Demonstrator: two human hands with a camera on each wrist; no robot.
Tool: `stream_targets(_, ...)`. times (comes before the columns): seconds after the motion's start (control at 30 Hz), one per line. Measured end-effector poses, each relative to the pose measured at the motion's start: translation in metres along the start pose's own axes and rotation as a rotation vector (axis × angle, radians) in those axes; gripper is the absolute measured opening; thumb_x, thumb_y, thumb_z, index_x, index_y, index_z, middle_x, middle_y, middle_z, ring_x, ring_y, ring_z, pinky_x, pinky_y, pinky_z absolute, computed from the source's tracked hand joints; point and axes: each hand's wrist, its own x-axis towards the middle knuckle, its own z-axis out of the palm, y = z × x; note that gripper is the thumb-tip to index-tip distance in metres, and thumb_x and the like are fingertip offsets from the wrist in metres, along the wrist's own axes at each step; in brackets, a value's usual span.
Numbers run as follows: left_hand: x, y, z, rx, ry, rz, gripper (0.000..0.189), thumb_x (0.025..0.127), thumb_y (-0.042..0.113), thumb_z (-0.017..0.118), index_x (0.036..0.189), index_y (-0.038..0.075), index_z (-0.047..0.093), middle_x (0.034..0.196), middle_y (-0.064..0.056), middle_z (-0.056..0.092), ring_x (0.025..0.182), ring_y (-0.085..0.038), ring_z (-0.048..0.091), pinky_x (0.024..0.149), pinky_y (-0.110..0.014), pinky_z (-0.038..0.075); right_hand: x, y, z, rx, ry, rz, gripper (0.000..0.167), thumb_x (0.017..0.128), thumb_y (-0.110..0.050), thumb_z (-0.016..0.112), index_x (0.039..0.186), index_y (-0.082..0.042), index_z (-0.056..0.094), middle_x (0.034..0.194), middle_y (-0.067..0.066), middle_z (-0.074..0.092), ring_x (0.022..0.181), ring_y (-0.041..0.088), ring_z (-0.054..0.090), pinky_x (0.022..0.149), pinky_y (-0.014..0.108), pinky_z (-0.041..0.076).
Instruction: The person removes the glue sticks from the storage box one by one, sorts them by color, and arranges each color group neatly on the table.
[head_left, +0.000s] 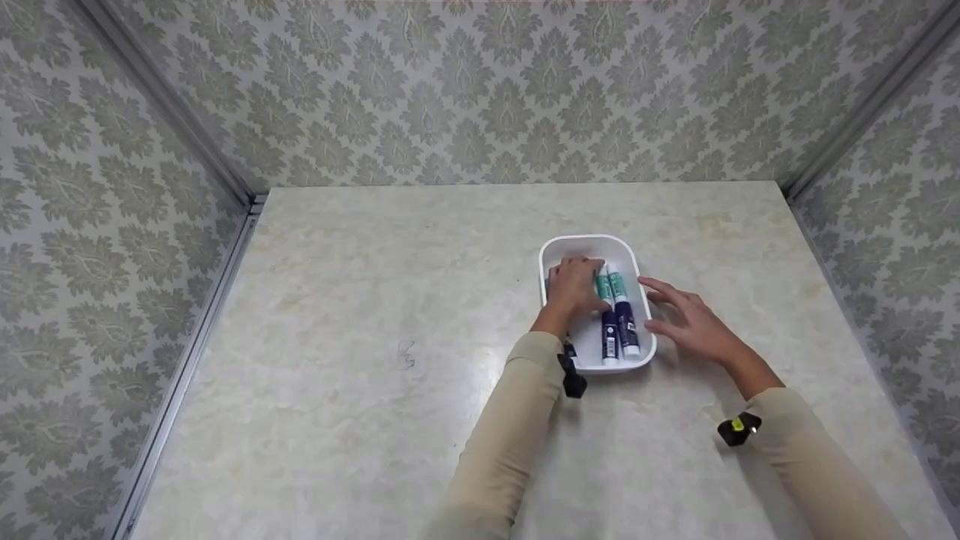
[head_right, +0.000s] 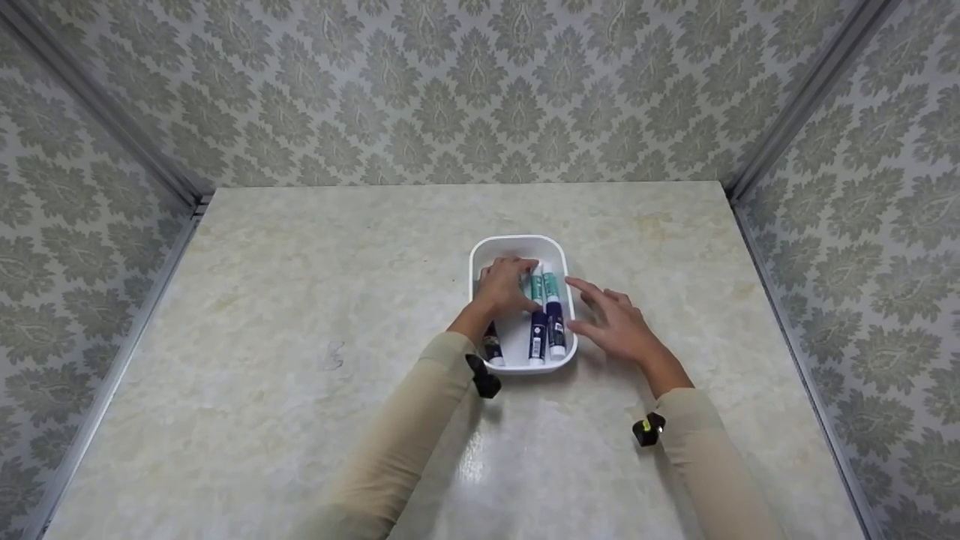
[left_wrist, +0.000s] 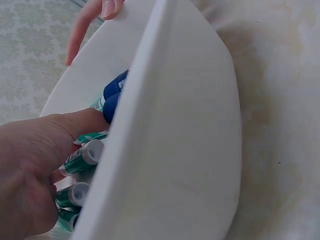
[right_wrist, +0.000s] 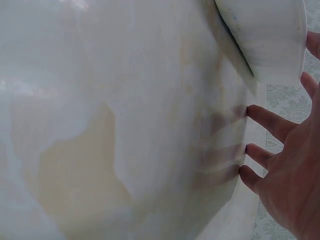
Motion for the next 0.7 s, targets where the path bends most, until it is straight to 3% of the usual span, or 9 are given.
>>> stream_targets(0.13,0.0006,-0.0007,0.0019,-0.005,0.006,-0.002,0.082,0.090,0.040,0.097,0.163,0.030,0.061,0.165,0.004,0.063,0.157,-0.018,0.051,0.136,-0.040,0.037,-0.0006,-0.0011,0.0002,0.005,-0.008,0.013,0.076,0.110,-0.033,0.072,0.177,-0.026,0.037,0.167,0.029,0.057,0.162,0.060,0.035,0.129,0.086,0.019)
stream_targets(0.37,0.0078,-0.0026,0.0036,-0.038,-0.030,-0.003,0.084,0.089,0.039,0.098,0.163,0.031,0.060,0.168,0.004,0.060,0.161,-0.020,0.048,0.137,-0.042,0.034,0.0006,0.0008,0.0014,0.022,0.015,-0.051,0.074,0.109,-0.026,0.074,0.175,-0.021,0.041,0.162,0.030,0.062,0.161,0.057,0.044,0.133,0.083,0.020)
stream_targets(0.7,-0.0016,0.0008,-0.0001,-0.098,0.020,0.004,0.083,0.088,0.041,0.098,0.162,0.031,0.061,0.167,0.006,0.062,0.158,-0.019,0.053,0.138,-0.042,0.035,0.0003,-0.0004,-0.0004,0.017,0.002,-0.020,0.075,0.109,-0.029,0.073,0.176,-0.024,0.039,0.165,0.029,0.059,0.163,0.058,0.039,0.132,0.086,0.017)
